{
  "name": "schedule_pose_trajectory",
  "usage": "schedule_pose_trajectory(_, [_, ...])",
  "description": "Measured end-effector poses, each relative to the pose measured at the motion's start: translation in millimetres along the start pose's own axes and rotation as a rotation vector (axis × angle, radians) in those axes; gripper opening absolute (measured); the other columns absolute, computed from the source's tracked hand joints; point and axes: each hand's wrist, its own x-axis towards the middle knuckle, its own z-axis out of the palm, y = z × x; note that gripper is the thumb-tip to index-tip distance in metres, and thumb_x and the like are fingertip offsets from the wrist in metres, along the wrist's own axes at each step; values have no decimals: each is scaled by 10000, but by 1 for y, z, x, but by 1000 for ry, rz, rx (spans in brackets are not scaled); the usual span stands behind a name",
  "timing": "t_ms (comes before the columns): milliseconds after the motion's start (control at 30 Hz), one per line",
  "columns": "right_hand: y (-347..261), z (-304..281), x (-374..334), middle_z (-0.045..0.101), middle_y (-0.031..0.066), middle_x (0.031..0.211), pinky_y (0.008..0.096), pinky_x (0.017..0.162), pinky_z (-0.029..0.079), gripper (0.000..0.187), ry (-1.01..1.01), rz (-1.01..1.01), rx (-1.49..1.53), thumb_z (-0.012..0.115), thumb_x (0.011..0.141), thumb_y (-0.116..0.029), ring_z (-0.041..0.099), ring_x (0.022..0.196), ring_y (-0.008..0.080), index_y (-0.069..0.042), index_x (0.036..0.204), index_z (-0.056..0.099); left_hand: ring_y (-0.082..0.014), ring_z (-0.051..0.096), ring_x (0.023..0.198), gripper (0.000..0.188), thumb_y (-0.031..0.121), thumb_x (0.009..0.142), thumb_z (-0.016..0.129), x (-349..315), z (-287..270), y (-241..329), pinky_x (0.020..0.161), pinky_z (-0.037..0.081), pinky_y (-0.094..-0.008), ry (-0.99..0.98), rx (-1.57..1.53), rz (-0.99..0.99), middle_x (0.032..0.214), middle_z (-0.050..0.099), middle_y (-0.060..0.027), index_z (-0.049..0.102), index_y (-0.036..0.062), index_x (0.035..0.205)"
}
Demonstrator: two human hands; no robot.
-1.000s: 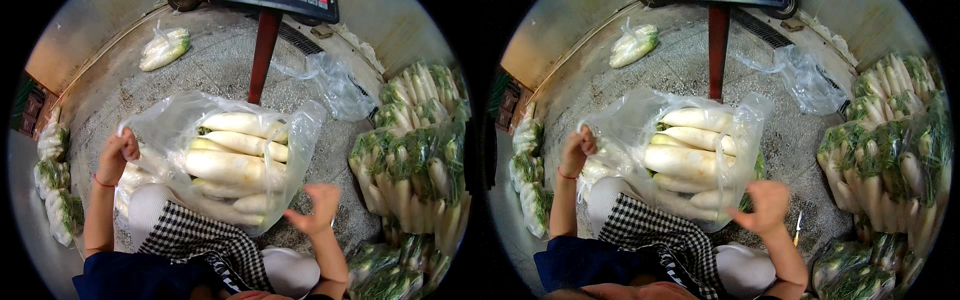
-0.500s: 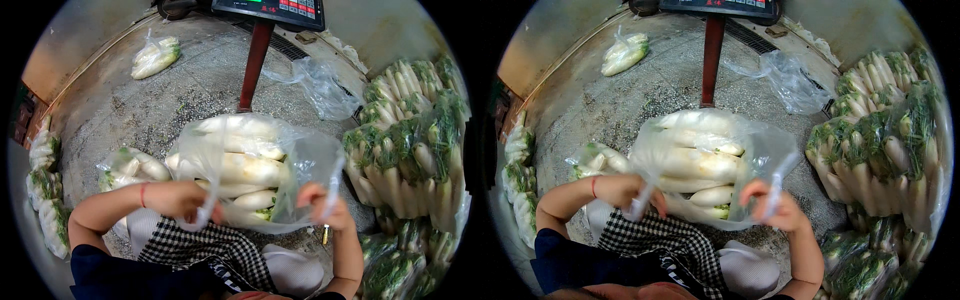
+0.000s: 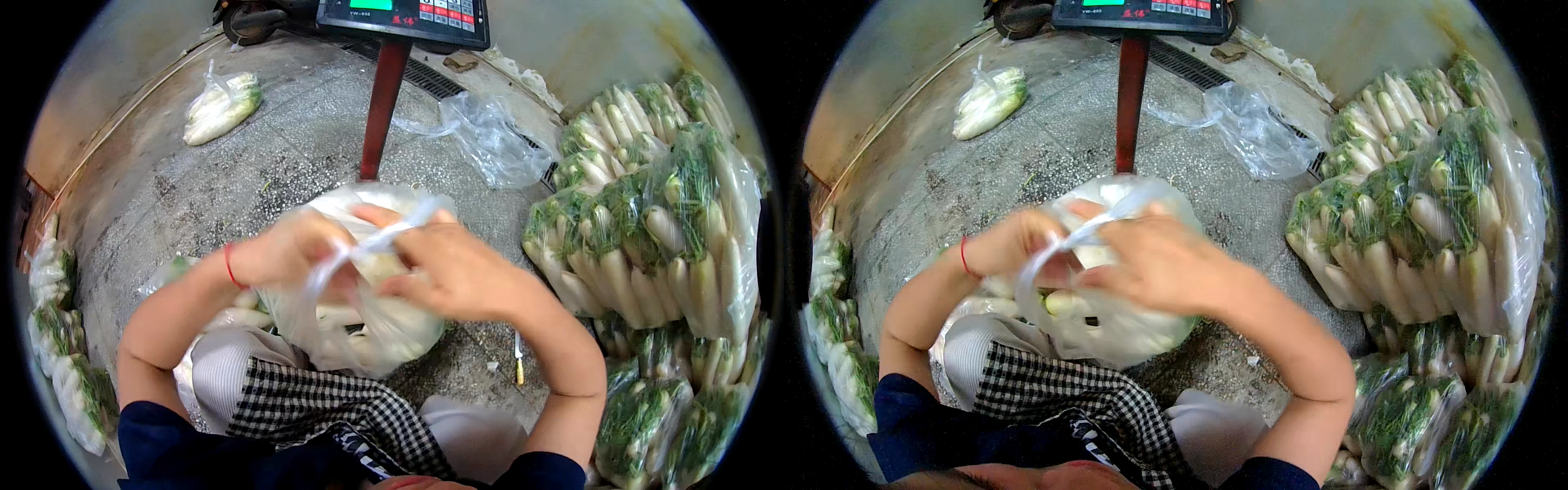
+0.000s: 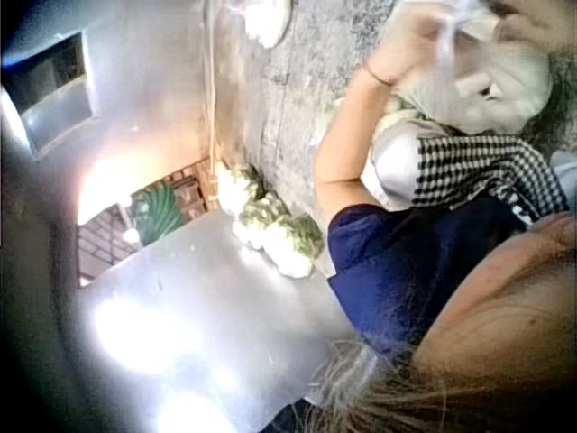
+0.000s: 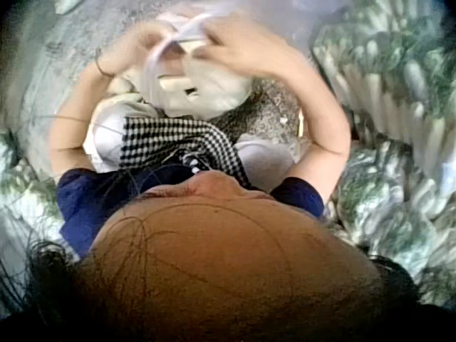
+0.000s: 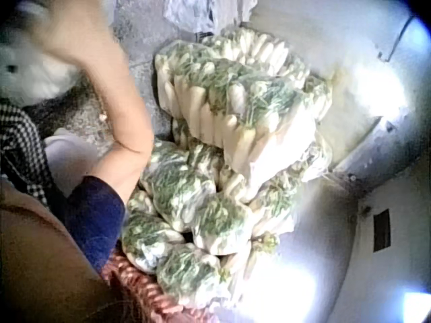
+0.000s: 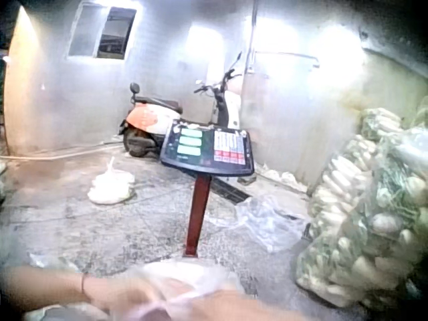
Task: The person places radishes into a plastic bag, weighs the bag on a scale, uses a small knife to trim a radish, and ties the bag closed.
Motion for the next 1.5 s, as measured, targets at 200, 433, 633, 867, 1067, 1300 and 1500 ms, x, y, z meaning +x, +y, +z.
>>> schedule_pose_trajectory(200, [30,29,-21,623,34,785,341,772,365,156,-244,66,-67,547,846,-150,536,715,209,-106,970,631,-32,219,435,392,275,986,419,15,-45,-28,431,275,-192,-115,-1289,-302,527,246,108,458,8,1271])
schedule_pose_trajectory(433, [17,99,-79,572,30,847,372,799,359,170,-302,-8,-60,573,721,-37,524,937,166,-95,877,609,-89,465,485,361,158,978,316,66,-89,-166,514,417,-225,440,-1545,-513,803,590,-51,444,-66,1230])
schedule_pose_trajectory(633, [49,154,-81,557,70,1162,430,909,401,342,-364,34,122,500,711,72,490,1172,214,-68,1006,602,-245,585,1078,400,93,951,275,58,-100,-200,896,492,-398,352,-1337,-379,1221,553,-206,388,-67,1300])
schedule_pose_trajectory(867, [52,102,-39,610,109,1145,170,418,437,407,345,420,956,522,883,-40,652,654,116,-22,1288,485,-168,631,950,382,14,870,555,42,-30,-60,817,530,-279,164,-764,-79,1217,568,-154,517,7,1250])
schedule_pose_trajectory(1067, [54,89,16,529,123,1248,319,986,386,394,484,135,1027,484,954,-163,543,1076,192,-5,1308,413,-152,551,1066,514,94,699,789,48,33,-23,955,437,-303,68,-148,144,1070,603,-50,557,-8,1146])
schedule_pose_trajectory(1300, [85,65,-24,575,47,940,316,808,442,252,-144,136,406,484,950,-206,564,896,137,-58,1153,514,-73,535,672,256,209,771,740,31,-34,-54,611,452,-243,88,95,-266,692,568,16,660,4,901])
schedule_pose_trajectory(1500, [81,65,-38,636,128,1039,323,949,368,301,-197,73,45,597,884,-260,589,985,208,-86,1125,544,-88,549,599,310,290,868,619,32,-20,-80,571,458,-236,-305,-257,-351,666,628,-34,684,47,1049])
